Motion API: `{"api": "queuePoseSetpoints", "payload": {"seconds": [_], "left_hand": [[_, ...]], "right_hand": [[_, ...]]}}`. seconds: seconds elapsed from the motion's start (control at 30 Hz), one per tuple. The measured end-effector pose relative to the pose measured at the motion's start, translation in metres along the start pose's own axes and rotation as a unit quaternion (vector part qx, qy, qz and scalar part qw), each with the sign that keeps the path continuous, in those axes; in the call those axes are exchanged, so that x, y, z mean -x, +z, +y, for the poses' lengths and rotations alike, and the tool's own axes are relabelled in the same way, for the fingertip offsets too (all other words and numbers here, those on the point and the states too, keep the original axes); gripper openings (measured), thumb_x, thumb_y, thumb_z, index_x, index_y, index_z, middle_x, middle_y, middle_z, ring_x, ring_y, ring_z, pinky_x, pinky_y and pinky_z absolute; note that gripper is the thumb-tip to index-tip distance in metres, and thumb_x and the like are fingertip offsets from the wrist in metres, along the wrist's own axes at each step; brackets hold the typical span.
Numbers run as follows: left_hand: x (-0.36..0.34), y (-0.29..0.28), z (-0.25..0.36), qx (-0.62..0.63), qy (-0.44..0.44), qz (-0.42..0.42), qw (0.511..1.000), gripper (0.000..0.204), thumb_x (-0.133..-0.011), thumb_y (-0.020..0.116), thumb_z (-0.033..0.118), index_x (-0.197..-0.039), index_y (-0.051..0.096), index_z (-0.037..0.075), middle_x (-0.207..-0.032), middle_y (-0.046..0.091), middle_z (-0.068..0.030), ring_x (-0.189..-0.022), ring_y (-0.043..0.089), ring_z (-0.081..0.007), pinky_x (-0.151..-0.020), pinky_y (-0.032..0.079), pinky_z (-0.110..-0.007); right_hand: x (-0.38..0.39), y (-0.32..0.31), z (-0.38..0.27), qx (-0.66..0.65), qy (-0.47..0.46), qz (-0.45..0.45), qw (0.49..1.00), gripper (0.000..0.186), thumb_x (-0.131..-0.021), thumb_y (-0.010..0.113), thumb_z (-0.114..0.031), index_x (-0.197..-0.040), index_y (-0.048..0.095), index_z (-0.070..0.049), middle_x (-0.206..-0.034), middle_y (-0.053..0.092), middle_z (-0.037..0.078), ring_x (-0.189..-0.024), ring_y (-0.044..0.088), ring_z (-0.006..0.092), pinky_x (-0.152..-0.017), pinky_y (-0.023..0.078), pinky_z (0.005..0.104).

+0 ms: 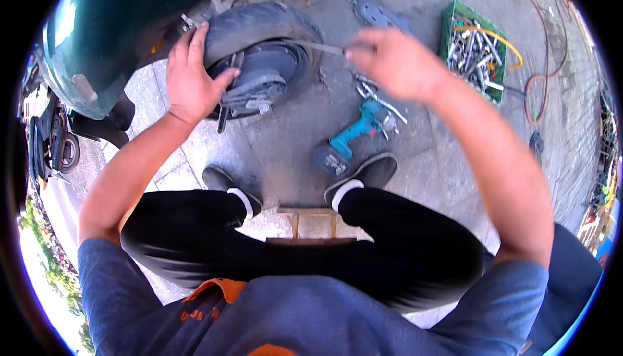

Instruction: The person removes the rear tire from a scooter. They use a cordless impact wrench to loosen the axle nut, then use a screwdriver to pry the tire off the rim and remove it from the scooter.

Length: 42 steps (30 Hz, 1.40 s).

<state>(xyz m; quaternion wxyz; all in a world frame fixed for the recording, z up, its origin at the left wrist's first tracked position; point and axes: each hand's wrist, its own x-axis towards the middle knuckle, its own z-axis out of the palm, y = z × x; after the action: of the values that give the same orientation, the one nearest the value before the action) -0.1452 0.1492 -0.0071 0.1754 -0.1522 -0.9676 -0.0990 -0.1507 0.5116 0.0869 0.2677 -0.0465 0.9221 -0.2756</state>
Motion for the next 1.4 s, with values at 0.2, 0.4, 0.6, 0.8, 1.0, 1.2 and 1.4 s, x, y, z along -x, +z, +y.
{"api": "queuePoseSetpoints", "payload": {"seconds": [0.2, 0.4, 0.6, 0.8, 1.0, 1.2, 1.4], "left_hand": [[0.001, 0.002, 0.006, -0.02, -0.033, -0.01, 0.999, 0.111, -0.074, 0.099, 0.036, -0.168, 0.044, 0.014, -0.158, 0.053, -0.0219, -0.144, 0.051, -0.0447, -0.122, 0.042, -0.053], [0.003, 0.004, 0.001, -0.025, -0.013, -0.001, 1.0, 0.11, -0.074, 0.099, 0.038, -0.167, 0.045, 0.014, -0.157, 0.054, -0.0209, -0.143, 0.053, -0.0443, -0.121, 0.043, -0.053], [0.008, 0.006, -0.008, -0.002, -0.006, 0.001, 1.0, 0.11, -0.075, 0.098, 0.044, -0.168, 0.045, 0.018, -0.159, 0.052, -0.0196, -0.145, 0.051, -0.0433, -0.122, 0.042, -0.054], [0.008, 0.005, -0.01, 0.007, 0.006, 0.009, 1.0, 0.109, -0.075, 0.096, 0.048, -0.168, 0.046, 0.02, -0.16, 0.052, -0.0184, -0.145, 0.051, -0.0422, -0.122, 0.041, -0.054], [0.009, 0.006, -0.011, 0.01, 0.0, 0.003, 1.0, 0.109, -0.076, 0.097, 0.045, -0.168, 0.045, 0.017, -0.159, 0.052, -0.0181, -0.146, 0.05, -0.0417, -0.123, 0.041, -0.053], [0.009, 0.003, -0.009, 0.004, 0.017, 0.015, 1.0, 0.11, -0.075, 0.098, 0.043, -0.168, 0.045, 0.014, -0.159, 0.053, -0.0183, -0.145, 0.052, -0.0419, -0.123, 0.042, -0.052], [0.007, 0.002, -0.006, -0.011, 0.01, 0.004, 1.0, 0.108, -0.076, 0.098, 0.04, -0.166, 0.047, 0.012, -0.158, 0.054, -0.0201, -0.142, 0.053, -0.0429, -0.122, 0.042, -0.052]], "right_hand": [[0.033, 0.114, 0.008, -0.153, 0.011, 0.118, 0.981, 0.039, -0.111, 0.066, -0.026, -0.145, 0.065, -0.006, -0.113, 0.078, 0.028, -0.11, 0.076, 0.0458, -0.099, 0.06, 0.0472], [-0.003, 0.283, -0.019, -0.331, 0.071, 0.099, 0.936, 0.046, -0.111, 0.061, -0.019, -0.148, 0.044, 0.002, -0.116, 0.07, 0.038, -0.108, 0.07, 0.0567, -0.093, 0.056, 0.0592], [-0.055, 0.347, -0.011, -0.338, -0.027, 0.16, 0.927, 0.051, -0.108, 0.06, -0.017, -0.15, 0.038, 0.002, -0.137, 0.058, 0.042, -0.122, 0.064, 0.0577, -0.107, 0.051, 0.0595], [-0.099, 0.235, 0.123, 0.109, -0.009, 0.187, 0.976, 0.031, -0.117, 0.036, -0.021, -0.125, 0.059, -0.003, -0.123, 0.072, 0.026, -0.11, 0.073, 0.0467, -0.09, 0.061, 0.0567], [-0.121, 0.148, 0.134, 0.228, -0.042, 0.13, 0.964, 0.028, -0.107, 0.054, -0.014, -0.134, 0.059, -0.01, -0.13, 0.072, 0.021, -0.12, 0.072, 0.0427, -0.101, 0.059, 0.0527], [-0.039, 0.074, 0.135, 0.139, -0.036, -0.019, 0.989, 0.038, -0.112, 0.056, -0.038, -0.135, 0.061, -0.009, -0.13, 0.073, 0.025, -0.123, 0.069, 0.0463, -0.104, 0.054, 0.0558], [-0.048, 0.051, 0.161, 0.154, -0.098, 0.037, 0.982, 0.045, -0.111, 0.057, -0.052, -0.119, 0.075, -0.011, -0.107, 0.078, 0.023, -0.107, 0.072, 0.0467, -0.096, 0.057, 0.0556]]}}
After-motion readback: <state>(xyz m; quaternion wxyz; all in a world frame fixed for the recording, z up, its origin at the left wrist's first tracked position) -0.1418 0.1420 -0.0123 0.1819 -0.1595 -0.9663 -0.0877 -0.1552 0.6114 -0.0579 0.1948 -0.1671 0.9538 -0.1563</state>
